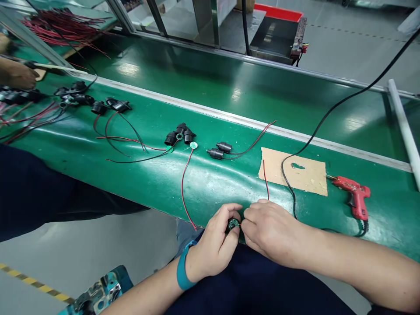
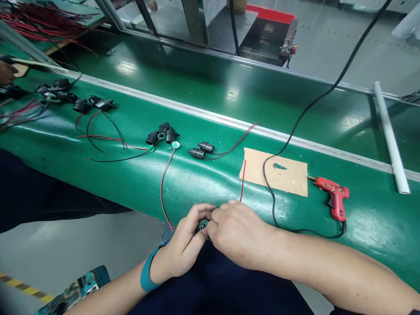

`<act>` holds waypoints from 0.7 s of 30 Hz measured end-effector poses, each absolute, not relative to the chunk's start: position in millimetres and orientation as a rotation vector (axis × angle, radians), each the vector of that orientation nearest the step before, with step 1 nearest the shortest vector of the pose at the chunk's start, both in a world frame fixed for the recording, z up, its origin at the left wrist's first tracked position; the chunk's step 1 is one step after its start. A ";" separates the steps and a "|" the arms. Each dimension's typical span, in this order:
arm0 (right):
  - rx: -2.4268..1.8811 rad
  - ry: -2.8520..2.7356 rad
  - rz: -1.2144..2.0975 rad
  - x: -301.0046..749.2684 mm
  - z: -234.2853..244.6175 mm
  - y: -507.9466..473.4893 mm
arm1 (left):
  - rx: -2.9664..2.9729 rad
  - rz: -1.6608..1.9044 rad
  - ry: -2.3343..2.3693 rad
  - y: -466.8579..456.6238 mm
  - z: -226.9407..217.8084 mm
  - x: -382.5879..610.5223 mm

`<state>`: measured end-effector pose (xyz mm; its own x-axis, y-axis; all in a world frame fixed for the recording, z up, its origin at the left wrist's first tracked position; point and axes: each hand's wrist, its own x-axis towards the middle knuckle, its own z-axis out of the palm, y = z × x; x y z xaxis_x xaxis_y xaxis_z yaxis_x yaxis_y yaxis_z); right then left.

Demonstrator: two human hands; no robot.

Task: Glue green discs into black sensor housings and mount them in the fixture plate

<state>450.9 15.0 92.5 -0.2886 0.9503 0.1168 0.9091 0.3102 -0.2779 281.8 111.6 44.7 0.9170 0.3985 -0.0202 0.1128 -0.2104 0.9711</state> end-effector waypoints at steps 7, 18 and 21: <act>-1.685 -2.309 0.157 454.6 106.2 16.5 | 1.454 0.250 0.454 111.1 46.5 292.0; -1.673 -1.627 0.305 443.2 61.4 -29.7 | 1.174 0.139 0.509 116.1 50.6 296.7; -1.698 -1.608 0.327 436.9 47.5 -17.8 | 1.147 0.127 0.487 112.6 52.5 298.6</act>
<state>436.9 -17.8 47.5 0.1735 0.9352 0.3087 0.7403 0.0828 -0.6671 298.6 112.6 52.5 0.8891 0.3408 -0.3056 0.1485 0.4168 0.8968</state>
